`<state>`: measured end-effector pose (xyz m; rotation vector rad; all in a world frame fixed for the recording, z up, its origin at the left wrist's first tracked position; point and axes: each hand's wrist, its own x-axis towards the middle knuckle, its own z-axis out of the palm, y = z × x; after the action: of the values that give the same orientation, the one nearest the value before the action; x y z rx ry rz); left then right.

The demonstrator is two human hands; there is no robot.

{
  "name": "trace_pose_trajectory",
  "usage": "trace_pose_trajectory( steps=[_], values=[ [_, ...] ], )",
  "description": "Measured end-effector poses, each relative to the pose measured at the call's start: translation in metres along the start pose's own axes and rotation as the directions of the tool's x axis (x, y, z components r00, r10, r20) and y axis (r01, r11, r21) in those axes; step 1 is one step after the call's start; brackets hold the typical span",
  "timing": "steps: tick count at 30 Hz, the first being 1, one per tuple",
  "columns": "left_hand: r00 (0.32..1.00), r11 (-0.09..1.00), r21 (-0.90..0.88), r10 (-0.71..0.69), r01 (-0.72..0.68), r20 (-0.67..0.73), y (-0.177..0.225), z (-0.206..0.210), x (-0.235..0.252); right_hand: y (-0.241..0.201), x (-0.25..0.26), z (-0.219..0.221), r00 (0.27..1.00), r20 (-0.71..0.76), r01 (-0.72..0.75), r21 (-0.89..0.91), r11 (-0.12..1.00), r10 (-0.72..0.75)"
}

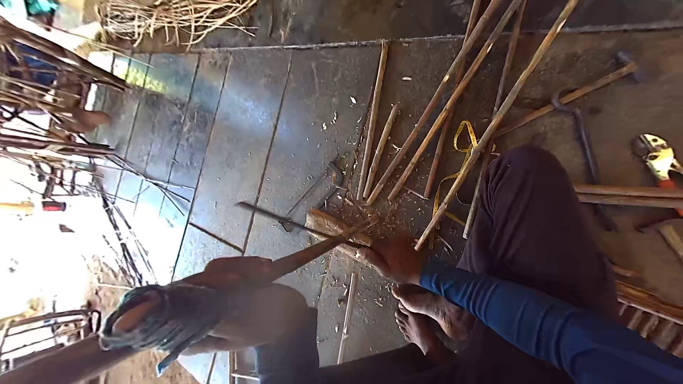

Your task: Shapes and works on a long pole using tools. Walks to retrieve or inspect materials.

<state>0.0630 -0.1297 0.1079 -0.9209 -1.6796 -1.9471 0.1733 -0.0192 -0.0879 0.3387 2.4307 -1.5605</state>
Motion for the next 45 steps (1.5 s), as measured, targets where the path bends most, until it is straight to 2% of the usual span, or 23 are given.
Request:
trace_pose_trajectory(
  steps=[2,4,5,8,10,12,13,15,18,20,23,25,28,29,31,32,34,36,38,39,40,43,45],
  values=[
    [1.000,1.000,0.014,-0.001,0.000,0.027,0.000,-0.009,-0.002,0.015,0.000,0.012,0.988,0.068,-0.137,0.018,0.990,0.135],
    [1.000,0.998,0.062,0.018,-0.018,-0.001,-0.005,-0.002,0.001,0.048,0.019,0.013,0.927,0.131,-0.359,0.028,0.933,0.352],
    [1.000,0.994,0.110,0.005,-0.003,-0.013,-0.003,-0.004,0.000,0.056,0.021,0.020,0.908,0.131,-0.405,0.035,0.914,0.397],
    [1.000,0.977,0.211,-0.005,0.006,-0.009,0.019,-0.017,0.024,0.040,0.023,0.009,0.961,0.019,-0.275,0.101,0.956,0.274],
    [1.000,0.982,0.186,0.010,-0.009,-0.003,0.067,-0.033,0.066,0.028,0.019,-0.006,0.986,-0.062,-0.141,0.159,0.977,0.153],
    [0.988,0.962,0.274,0.020,0.023,-0.150,0.127,-0.031,0.108,0.020,0.004,-0.012,0.988,-0.137,-0.037,0.191,0.981,0.064],
    [0.977,0.951,0.297,-0.020,0.085,-0.214,0.147,-0.039,0.126,0.014,-0.004,-0.017,0.987,-0.156,-0.008,0.178,0.984,0.036],
    [0.981,0.950,0.293,-0.055,0.109,-0.186,0.163,-0.061,0.148,-0.004,-0.026,-0.032,0.983,-0.177,0.073,0.160,0.985,-0.044],
    [0.986,0.974,0.225,0.026,0.011,-0.163,0.168,-0.038,0.142,-0.029,-0.068,-0.052,0.898,-0.312,0.351,0.083,0.933,-0.310],
    [0.990,0.980,0.191,0.085,-0.062,-0.111,0.168,-0.039,0.129,-0.031,-0.086,-0.053,0.829,-0.386,0.430,-0.023,0.902,-0.405],
    [0.995,0.982,0.161,0.097,-0.094,-0.015,0.173,-0.066,0.107,-0.008,-0.080,-0.033,0.900,-0.300,0.319,-0.039,0.947,-0.316],
    [0.999,0.968,0.248,0.040,-0.044,0.022,0.173,-0.083,0.097,0.002,-0.070,-0.033,0.933,-0.235,0.279,0.000,0.960,-0.271],
    [0.998,0.955,0.292,-0.065,0.059,0.011,0.174,-0.085,0.094,-0.015,-0.071,-0.035,0.840,-0.342,0.438,-0.028,0.898,-0.421],
    [0.997,0.974,0.222,-0.055,0.043,0.046,0.166,-0.084,0.091,-0.019,-0.067,-0.033,0.830,-0.356,0.441,-0.055,0.896,-0.430],
    [0.990,0.999,0.034,0.021,-0.026,0.136,0.145,-0.080,0.085,-0.014,-0.052,-0.028,0.900,-0.268,0.338,-0.067,0.939,-0.343],
    [0.987,0.998,0.003,0.066,-0.067,0.146,0.138,-0.076,0.081,-0.012,-0.047,-0.027,0.936,-0.203,0.283,-0.051,0.958,-0.288],
    [0.976,0.992,0.009,0.119,-0.123,0.180,0.136,-0.069,0.079,-0.027,-0.053,-0.029,0.927,-0.148,0.343,-0.035,0.938,-0.345],
    [0.983,0.989,0.100,0.093,-0.109,0.160,0.140,-0.066,0.079,-0.043,-0.063,-0.029,0.863,-0.114,0.492,-0.021,0.870,-0.491],
    [0.991,0.977,0.198,0.058,-0.082,0.123,0.149,-0.054,0.072,-0.031,-0.062,-0.015,0.916,-0.058,0.398,0.000,0.917,-0.398],
    [0.996,0.985,0.164,0.044,-0.057,0.079,0.153,-0.041,0.071,-0.021,-0.054,-0.012,0.943,-0.048,0.330,0.022,0.944,-0.329],
    [0.998,0.991,0.129,0.027,-0.034,0.058,0.156,-0.030,0.070,-0.019,-0.051,-0.013,0.951,-0.051,0.307,0.029,0.951,-0.306],
    [1.000,0.988,0.157,-0.016,0.014,0.012,0.158,-0.012,0.063,-0.033,-0.054,-0.025,0.912,-0.046,0.408,-0.001,0.913,-0.407],
    [1.000,0.995,0.094,-0.011,0.012,-0.007,0.158,-0.006,0.059,-0.014,-0.055,-0.014,0.958,-0.007,0.287,0.042,0.957,-0.287]
  ],
)
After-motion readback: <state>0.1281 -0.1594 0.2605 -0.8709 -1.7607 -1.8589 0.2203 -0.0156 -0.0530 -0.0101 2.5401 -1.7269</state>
